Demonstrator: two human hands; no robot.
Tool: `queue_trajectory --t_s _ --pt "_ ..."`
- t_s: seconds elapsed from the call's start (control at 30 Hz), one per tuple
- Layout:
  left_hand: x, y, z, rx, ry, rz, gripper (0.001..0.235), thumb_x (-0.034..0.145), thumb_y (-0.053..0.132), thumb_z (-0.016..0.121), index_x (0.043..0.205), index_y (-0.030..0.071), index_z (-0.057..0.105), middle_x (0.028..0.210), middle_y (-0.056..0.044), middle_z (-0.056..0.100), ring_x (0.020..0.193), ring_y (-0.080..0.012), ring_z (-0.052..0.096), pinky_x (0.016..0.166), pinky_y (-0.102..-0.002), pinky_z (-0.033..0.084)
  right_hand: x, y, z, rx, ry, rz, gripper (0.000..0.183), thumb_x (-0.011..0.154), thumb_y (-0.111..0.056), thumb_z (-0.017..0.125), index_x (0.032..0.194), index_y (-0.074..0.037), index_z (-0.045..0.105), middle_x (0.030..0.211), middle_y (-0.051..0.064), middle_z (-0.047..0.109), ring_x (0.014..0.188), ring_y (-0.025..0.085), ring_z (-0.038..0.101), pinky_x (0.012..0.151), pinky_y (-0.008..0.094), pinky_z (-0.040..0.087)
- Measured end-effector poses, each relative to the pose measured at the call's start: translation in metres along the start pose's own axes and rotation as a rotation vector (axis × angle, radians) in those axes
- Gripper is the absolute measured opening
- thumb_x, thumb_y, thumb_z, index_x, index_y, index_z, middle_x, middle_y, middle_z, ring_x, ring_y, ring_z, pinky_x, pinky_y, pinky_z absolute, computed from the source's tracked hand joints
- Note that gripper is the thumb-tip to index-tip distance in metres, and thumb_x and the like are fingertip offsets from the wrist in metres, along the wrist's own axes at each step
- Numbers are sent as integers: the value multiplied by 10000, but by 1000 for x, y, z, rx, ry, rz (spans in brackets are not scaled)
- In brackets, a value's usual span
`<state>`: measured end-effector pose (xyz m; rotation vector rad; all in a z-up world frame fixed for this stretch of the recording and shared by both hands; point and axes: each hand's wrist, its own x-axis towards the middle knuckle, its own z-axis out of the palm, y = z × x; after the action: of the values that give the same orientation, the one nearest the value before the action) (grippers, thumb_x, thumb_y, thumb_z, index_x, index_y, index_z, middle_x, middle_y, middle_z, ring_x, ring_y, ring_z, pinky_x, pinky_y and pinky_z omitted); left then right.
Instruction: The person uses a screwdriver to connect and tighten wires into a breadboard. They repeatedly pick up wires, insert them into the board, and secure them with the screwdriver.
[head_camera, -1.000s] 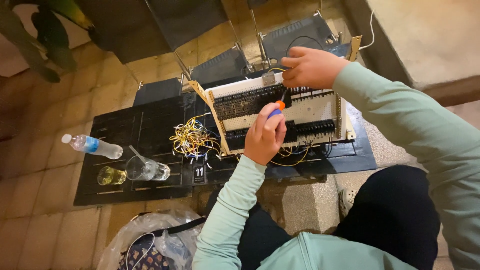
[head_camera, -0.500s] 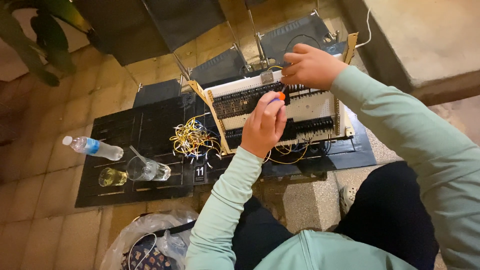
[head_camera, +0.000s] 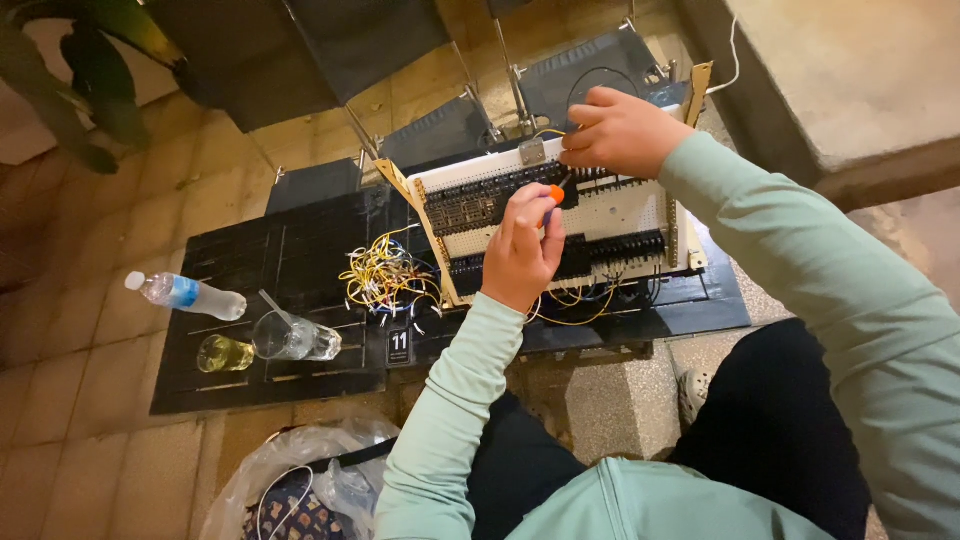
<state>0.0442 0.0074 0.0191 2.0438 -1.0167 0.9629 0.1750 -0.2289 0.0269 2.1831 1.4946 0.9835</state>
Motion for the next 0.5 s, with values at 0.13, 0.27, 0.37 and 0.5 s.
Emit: queue_trajectory --t_s 0.13,0.27,0.37,0.5 --pt "2 4 13 96 -184 28 419 994 89 664 1358 95 455 1375 -171 518 992 -329 672 849 -463 586 -1 2 3 41 27 -3 185 960 -168 749 1090 -297 722 993 -194 688 940 178 496 820 325 427" --pt "24 25 15 414 -385 322 405 916 54 639 1286 101 482 1257 -160 565 1083 -296 625 800 -354 570 0 2 2 49 -24 -17 164 920 -252 744 1064 -321 708 973 -216 672 987 183 522 849 335 431" --pt "40 14 9 496 -229 279 270 928 90 685 1157 118 546 1007 -105 524 844 -264 573 606 -354 497 2 4 0 64 -48 -1 111 948 -226 731 910 -305 664 909 -218 635 976 176 493 846 326 418" --pt "29 34 3 803 -156 323 64 1019 201 597 1025 201 533 706 28 417 525 -142 430 453 -321 327 2 5 4 49 -2 8 120 994 -237 688 1046 -333 736 1026 -229 699 985 176 516 816 331 400"
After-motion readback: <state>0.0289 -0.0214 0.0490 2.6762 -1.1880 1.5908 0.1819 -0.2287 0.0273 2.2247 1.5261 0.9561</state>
